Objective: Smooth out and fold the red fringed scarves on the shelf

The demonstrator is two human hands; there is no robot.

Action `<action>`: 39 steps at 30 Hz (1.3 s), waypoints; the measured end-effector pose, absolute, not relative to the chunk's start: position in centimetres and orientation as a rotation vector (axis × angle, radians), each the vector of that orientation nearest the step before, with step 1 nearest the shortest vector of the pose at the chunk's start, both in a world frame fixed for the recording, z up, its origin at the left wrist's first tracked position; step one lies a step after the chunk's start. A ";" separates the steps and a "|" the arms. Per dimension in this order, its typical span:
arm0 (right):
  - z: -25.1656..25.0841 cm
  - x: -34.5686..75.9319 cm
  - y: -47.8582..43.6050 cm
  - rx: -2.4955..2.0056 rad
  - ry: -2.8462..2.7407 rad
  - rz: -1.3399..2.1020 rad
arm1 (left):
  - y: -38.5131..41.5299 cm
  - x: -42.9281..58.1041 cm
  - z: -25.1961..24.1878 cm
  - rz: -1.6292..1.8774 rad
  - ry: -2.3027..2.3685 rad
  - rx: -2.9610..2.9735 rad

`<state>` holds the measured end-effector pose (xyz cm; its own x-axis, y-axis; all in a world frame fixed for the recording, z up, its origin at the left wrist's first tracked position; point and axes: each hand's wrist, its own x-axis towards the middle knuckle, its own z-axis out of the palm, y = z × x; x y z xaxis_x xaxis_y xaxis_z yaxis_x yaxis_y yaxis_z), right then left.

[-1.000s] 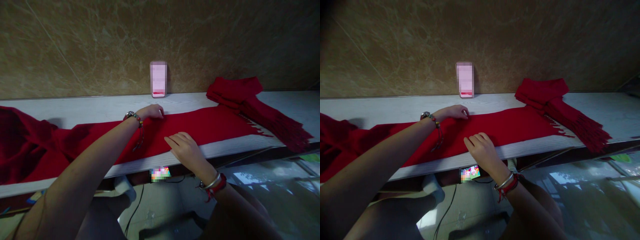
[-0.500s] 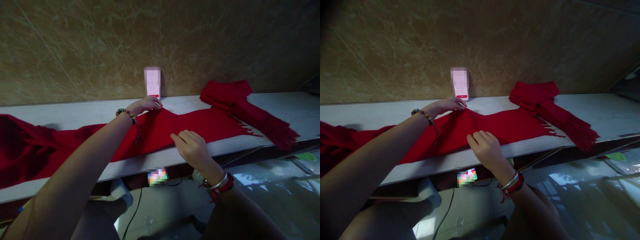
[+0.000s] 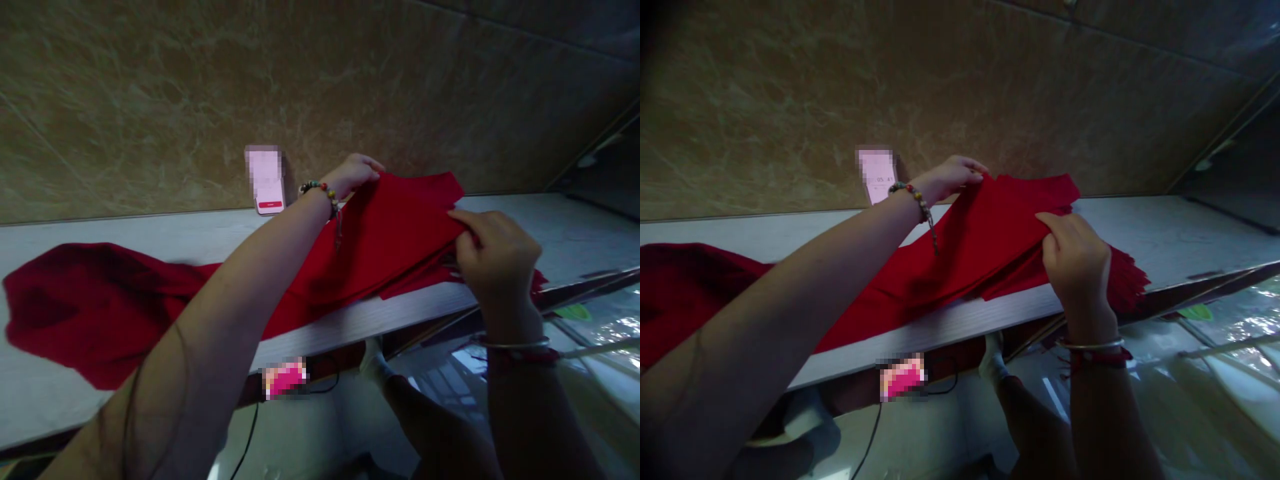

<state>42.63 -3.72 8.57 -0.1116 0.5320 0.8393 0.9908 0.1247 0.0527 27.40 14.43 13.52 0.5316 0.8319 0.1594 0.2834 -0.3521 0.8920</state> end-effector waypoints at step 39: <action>5.2 31.5 -2.2 -1.524 -1.975 0.305 | 11.6 11.7 1.0 0.322 0.896 2.767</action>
